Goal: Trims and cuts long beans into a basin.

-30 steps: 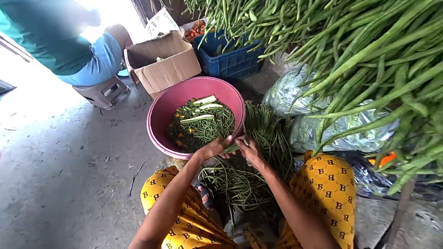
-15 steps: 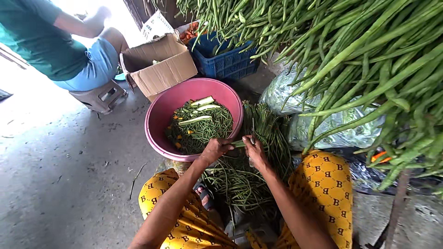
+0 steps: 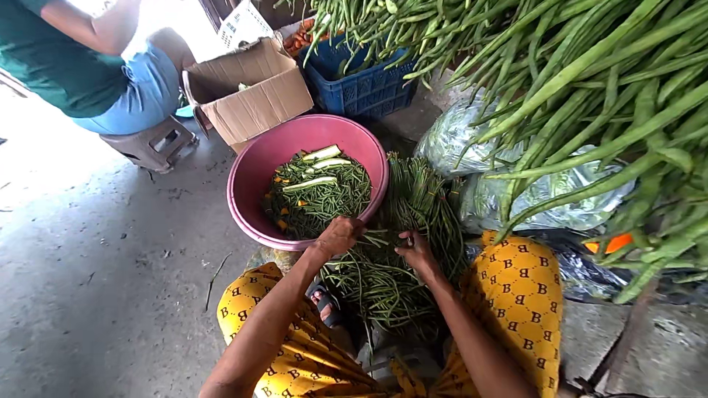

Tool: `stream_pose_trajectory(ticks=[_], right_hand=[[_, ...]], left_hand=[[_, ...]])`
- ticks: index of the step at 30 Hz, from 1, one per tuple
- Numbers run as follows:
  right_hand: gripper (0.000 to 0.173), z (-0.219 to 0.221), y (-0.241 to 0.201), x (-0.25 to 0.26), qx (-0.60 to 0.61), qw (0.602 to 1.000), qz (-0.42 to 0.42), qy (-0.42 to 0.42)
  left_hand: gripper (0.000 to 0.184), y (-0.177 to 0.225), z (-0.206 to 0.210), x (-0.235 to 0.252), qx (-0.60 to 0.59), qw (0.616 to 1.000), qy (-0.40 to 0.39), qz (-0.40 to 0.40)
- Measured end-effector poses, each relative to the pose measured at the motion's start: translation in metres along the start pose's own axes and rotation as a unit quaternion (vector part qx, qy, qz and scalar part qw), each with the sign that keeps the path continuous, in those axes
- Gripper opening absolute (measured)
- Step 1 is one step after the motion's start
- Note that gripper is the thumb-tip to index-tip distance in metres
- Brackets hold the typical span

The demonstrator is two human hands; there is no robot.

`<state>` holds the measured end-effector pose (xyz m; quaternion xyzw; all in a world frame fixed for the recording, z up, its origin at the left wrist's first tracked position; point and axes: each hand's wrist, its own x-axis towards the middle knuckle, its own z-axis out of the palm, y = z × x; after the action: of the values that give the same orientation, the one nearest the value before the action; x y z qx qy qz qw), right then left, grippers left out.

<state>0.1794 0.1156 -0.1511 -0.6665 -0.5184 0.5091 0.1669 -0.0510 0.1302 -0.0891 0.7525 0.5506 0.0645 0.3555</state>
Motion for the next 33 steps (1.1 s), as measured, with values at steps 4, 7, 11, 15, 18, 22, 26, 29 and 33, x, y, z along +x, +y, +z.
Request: stream_pose_trajectory(ticks=[4,7,11,15,18,22,26,29,33], right_hand=[[0.038,0.013,-0.005,-0.008,0.232,0.971,-0.048,-0.017],[0.035,0.018,-0.015,-0.016,0.364,0.925,-0.103,-0.039],[0.027,0.02,-0.026,-0.019,0.46,0.877,-0.125,-0.063],[0.025,0.02,-0.031,-0.021,0.467,0.867,-0.157,-0.071],[0.023,0.02,-0.034,-0.025,0.429,0.882,-0.185,-0.056],[0.02,0.02,-0.036,-0.025,0.404,0.893,-0.192,-0.039],[0.018,0.021,-0.038,-0.024,0.404,0.893,-0.198,-0.02],[0.023,0.022,-0.036,-0.023,0.381,0.895,-0.231,-0.019],[0.037,0.024,-0.038,-0.024,0.385,0.894,-0.23,-0.005]], left_hand=[[0.03,0.006,-0.006,-0.001,-0.172,0.983,0.03,-0.052],[0.026,0.004,-0.008,-0.001,-0.263,0.963,0.048,-0.048],[0.022,-0.001,-0.006,-0.002,-0.292,0.953,0.081,0.014],[0.019,-0.004,-0.005,-0.002,-0.315,0.941,0.1,0.068],[0.019,-0.005,-0.006,-0.002,-0.321,0.938,0.106,0.08],[0.019,-0.005,-0.007,-0.002,-0.311,0.941,0.106,0.079],[0.02,-0.003,-0.007,-0.004,-0.3,0.945,0.107,0.072],[0.021,-0.003,-0.008,-0.004,-0.293,0.946,0.113,0.073],[0.021,0.0,-0.01,-0.005,-0.294,0.943,0.145,0.054]])
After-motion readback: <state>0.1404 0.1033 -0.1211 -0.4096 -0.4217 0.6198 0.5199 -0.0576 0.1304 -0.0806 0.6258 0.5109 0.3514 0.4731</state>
